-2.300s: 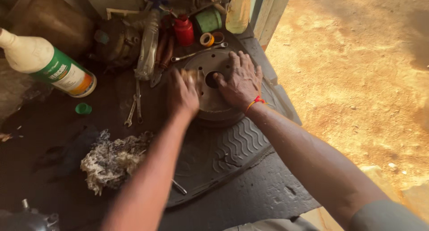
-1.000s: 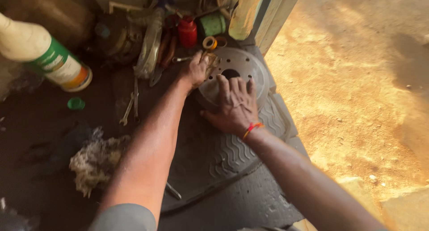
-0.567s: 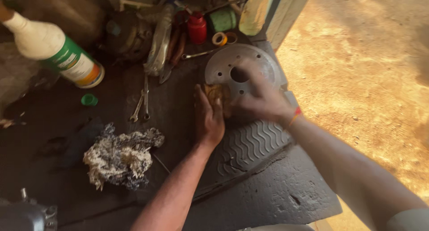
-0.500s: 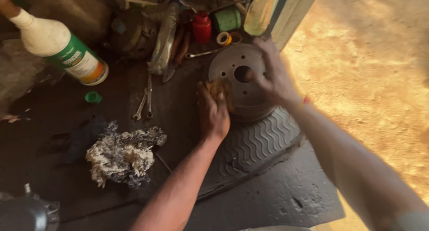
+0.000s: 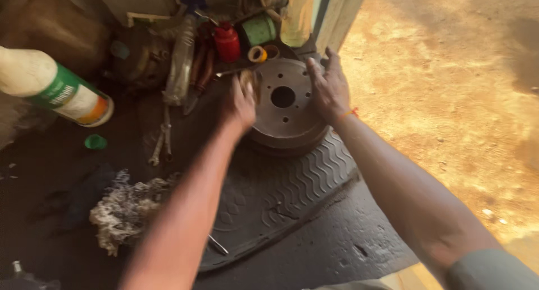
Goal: The person cleans a brake drum by hand using a scrap of material and a cleaning cloth.
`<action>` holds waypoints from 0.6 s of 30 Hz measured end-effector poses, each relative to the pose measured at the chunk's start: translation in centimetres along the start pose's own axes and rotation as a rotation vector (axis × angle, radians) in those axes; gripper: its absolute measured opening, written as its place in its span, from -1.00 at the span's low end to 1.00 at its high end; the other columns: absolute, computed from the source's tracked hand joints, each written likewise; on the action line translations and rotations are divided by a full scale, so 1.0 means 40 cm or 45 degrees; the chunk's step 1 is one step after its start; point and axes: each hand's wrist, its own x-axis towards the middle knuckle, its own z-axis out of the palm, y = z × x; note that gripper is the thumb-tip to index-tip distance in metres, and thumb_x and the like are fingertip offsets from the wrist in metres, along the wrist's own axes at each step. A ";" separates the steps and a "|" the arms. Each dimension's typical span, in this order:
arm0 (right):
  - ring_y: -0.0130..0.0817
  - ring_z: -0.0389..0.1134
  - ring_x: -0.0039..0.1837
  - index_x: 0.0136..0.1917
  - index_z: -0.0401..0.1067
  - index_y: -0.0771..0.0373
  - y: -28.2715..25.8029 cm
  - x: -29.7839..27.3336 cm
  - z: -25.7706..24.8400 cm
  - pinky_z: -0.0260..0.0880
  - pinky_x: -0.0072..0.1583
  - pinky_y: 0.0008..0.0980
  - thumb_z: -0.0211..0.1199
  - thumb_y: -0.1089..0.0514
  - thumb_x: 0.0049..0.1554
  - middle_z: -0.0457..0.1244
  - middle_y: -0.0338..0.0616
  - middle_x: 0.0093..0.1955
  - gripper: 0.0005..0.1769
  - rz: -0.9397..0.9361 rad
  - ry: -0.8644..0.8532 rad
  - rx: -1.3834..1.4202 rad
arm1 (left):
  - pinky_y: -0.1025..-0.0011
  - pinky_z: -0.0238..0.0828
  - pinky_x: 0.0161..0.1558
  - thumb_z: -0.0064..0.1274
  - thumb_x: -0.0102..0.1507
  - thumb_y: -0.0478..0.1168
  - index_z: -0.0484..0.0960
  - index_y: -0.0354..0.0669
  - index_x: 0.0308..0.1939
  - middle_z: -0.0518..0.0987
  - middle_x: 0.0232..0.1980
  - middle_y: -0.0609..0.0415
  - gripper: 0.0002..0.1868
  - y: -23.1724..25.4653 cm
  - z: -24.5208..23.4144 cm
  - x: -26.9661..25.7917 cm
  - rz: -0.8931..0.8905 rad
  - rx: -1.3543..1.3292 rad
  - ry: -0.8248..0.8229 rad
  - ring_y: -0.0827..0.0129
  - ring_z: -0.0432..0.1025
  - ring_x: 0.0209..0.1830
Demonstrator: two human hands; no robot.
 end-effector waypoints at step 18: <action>-0.20 0.36 0.16 0.42 0.27 0.35 0.074 -0.022 0.033 0.43 0.17 -0.24 0.27 0.21 0.14 0.30 0.02 0.26 -0.41 0.278 -0.226 0.970 | 0.09 0.09 0.49 -0.25 0.48 -0.02 0.05 -0.52 0.53 0.23 0.51 -0.50 -0.29 0.015 -0.010 -0.158 0.281 -0.068 0.324 -0.25 0.17 0.52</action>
